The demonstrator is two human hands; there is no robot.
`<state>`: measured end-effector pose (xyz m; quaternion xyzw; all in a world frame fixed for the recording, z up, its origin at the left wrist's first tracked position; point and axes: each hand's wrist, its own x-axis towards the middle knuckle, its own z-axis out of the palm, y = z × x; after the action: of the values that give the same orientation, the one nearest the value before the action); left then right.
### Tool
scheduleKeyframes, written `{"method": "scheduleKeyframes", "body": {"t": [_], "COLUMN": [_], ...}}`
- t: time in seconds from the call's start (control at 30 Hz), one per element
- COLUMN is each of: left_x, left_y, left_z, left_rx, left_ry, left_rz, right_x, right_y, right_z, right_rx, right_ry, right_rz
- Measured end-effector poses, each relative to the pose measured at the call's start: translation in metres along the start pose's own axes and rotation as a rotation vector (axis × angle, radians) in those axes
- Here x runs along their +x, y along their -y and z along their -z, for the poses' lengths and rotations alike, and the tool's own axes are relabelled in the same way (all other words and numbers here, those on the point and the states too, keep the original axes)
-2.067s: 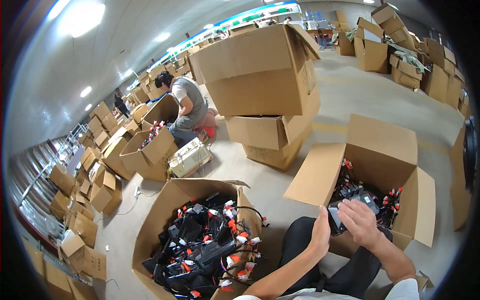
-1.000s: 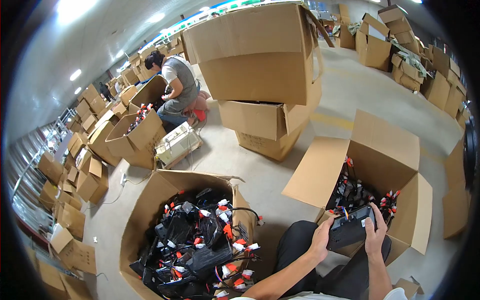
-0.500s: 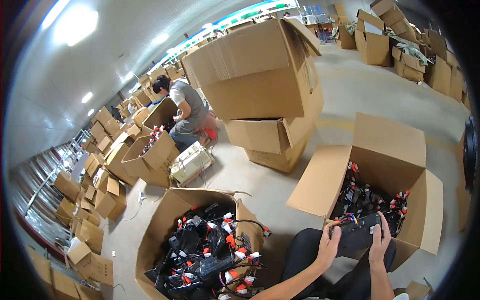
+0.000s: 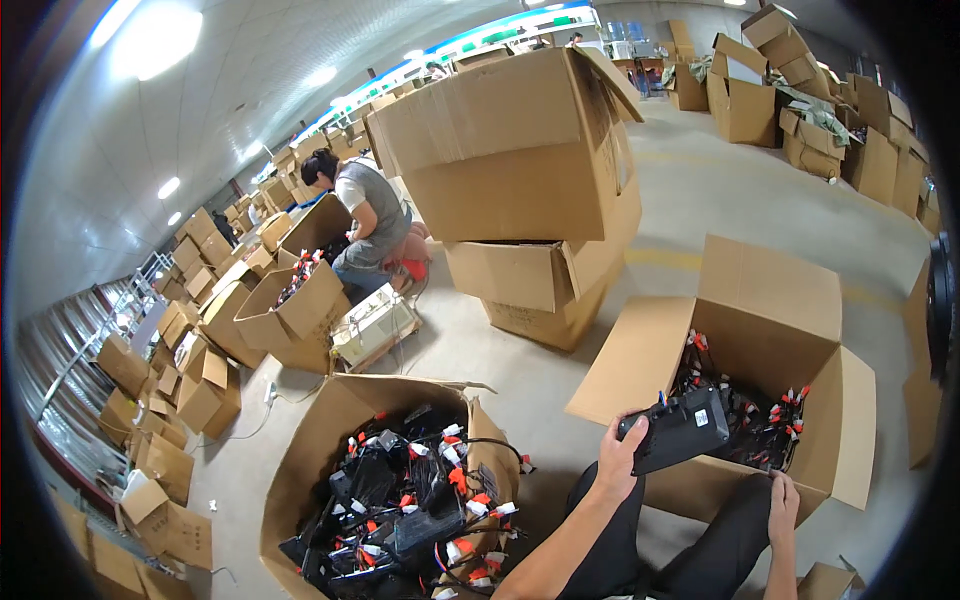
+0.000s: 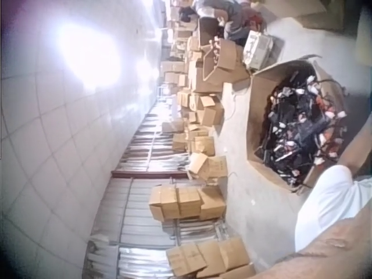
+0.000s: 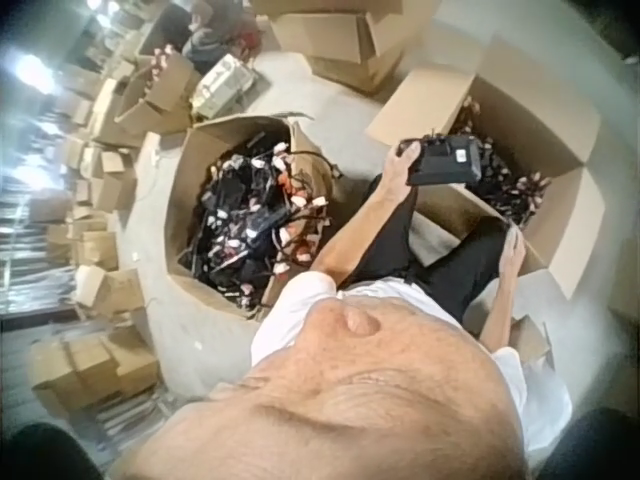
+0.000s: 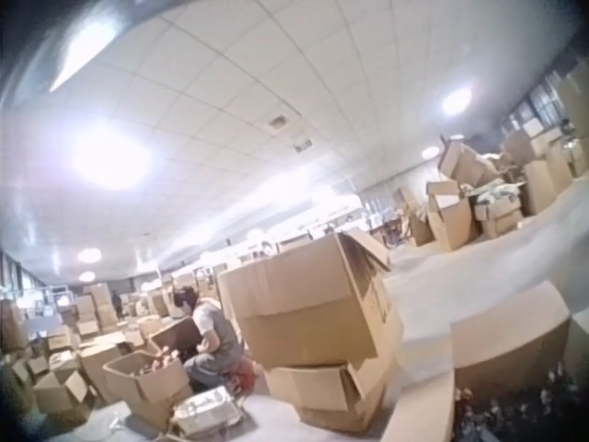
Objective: The person packs electronic devices by picking them with their attached wire harnesses from one cardboard box, turning them over by hand, and placing them into another cardboard box.
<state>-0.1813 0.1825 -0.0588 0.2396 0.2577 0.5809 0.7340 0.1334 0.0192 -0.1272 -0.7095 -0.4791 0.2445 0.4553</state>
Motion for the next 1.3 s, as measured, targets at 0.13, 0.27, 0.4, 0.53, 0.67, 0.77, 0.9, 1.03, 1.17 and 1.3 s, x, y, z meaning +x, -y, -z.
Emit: {"method": "scheduleKeyframes", "body": {"t": [0.13,0.27,0.4,0.53,0.67,0.77,0.9,1.03,1.17,1.3], "left_x": [0.003,0.003,0.005,0.009,0.008,0.006,0.004,0.008,0.011,0.009], "left_y": [0.007,0.006,0.010,0.015,0.015,0.013,0.011,0.014,0.019,0.018], "left_z": [0.022,0.018,0.019,0.024,0.023,0.023,0.018,0.019,0.022,0.021], "left_rx": [-0.043,-0.010,-0.034,-0.055,-0.051,-0.051,-0.070,-0.048,-0.033,-0.032], "left_ry": [0.001,0.068,0.081,0.093,0.105,0.112,0.119,0.118,0.101,0.106], "left_rz": [0.065,0.112,0.141,0.146,0.144,0.144,0.151,0.185,0.181,0.172], "right_x": [-0.031,-0.060,-0.061,-0.046,-0.044,-0.041,-0.037,-0.039,-0.042,-0.056], "right_y": [-0.048,-0.081,-0.092,-0.082,-0.077,-0.080,-0.117,-0.122,-0.119,-0.139], "right_z": [-0.001,0.007,0.013,0.015,0.015,0.017,0.026,0.024,0.027,0.030], "right_rx": [0.167,0.538,0.566,0.545,0.577,0.550,0.469,0.525,0.389,0.284], "right_ry": [-0.233,-0.273,-0.159,-0.274,-0.243,-0.175,-0.122,-0.167,-0.199,-0.212], "right_rz": [-0.224,-0.554,-0.517,-0.573,-0.527,-0.470,-0.405,-0.475,-0.596,-0.615]}}
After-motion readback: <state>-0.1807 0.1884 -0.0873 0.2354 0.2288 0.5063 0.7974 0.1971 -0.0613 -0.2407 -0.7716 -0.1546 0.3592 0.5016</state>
